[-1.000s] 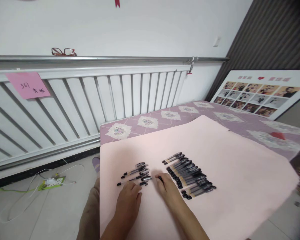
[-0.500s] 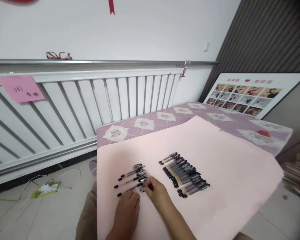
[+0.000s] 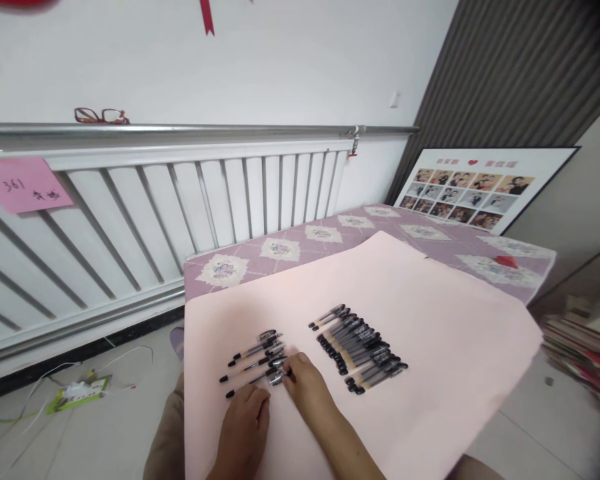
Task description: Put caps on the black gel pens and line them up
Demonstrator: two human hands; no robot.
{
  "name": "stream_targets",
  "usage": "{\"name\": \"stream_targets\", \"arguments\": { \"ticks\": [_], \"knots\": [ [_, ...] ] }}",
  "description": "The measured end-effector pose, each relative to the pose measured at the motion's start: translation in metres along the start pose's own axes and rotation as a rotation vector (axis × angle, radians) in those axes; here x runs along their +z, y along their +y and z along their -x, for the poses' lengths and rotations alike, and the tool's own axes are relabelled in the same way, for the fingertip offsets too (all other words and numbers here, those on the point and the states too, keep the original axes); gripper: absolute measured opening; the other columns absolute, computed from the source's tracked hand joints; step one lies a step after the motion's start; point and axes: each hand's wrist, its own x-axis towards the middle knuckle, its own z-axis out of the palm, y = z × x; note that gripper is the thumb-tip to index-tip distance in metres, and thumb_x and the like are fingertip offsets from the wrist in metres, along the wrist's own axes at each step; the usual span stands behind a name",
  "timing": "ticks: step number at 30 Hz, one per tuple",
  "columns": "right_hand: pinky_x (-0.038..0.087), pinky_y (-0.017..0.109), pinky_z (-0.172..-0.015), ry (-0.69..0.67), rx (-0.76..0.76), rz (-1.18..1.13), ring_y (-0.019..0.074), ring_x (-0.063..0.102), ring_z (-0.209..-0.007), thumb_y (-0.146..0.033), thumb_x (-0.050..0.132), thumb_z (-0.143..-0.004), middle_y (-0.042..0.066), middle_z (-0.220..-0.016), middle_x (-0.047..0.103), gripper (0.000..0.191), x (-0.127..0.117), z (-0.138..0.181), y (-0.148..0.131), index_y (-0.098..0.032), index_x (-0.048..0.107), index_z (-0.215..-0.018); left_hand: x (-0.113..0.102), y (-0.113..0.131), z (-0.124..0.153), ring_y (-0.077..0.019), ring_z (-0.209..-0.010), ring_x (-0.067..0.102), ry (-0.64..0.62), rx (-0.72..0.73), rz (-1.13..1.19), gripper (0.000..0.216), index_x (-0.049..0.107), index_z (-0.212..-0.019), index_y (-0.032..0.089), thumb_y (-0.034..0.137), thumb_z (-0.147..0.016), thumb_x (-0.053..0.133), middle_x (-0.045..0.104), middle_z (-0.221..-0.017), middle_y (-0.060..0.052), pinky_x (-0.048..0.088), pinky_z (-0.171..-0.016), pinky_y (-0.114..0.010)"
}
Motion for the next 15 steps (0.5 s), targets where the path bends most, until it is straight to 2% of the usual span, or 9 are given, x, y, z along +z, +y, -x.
{"name": "stream_targets", "arguments": {
  "ticks": [10, 15],
  "knots": [
    [0.043, 0.025, -0.067, -0.029, -0.001, 0.004, 0.0163, 0.055, -0.074, -0.005, 0.049, -0.070, 0.002, -0.078, 0.057, 0.017, 0.018, -0.001, -0.018, -0.020, 0.057, -0.074, -0.008, 0.007, -0.001, -0.0179, -0.083, 0.057, 0.058, 0.008, 0.045, 0.021, 0.059, -0.084, 0.021, 0.017, -0.084, 0.039, 0.060, -0.084, -0.005, 0.047, -0.076, -0.031],
    [0.043, 0.023, -0.066, -0.008, -0.019, -0.002, 0.0150, 0.057, -0.075, -0.008, 0.052, -0.071, 0.001, -0.080, 0.059, 0.015, 0.009, 0.006, -0.028, -0.021, 0.058, -0.076, -0.005, 0.001, 0.001, -0.0192, -0.085, 0.058, 0.049, 0.021, 0.062, 0.022, 0.060, -0.086, 0.021, 0.020, -0.084, 0.038, 0.062, -0.087, -0.006, 0.048, -0.078, -0.033]
  ]
}}
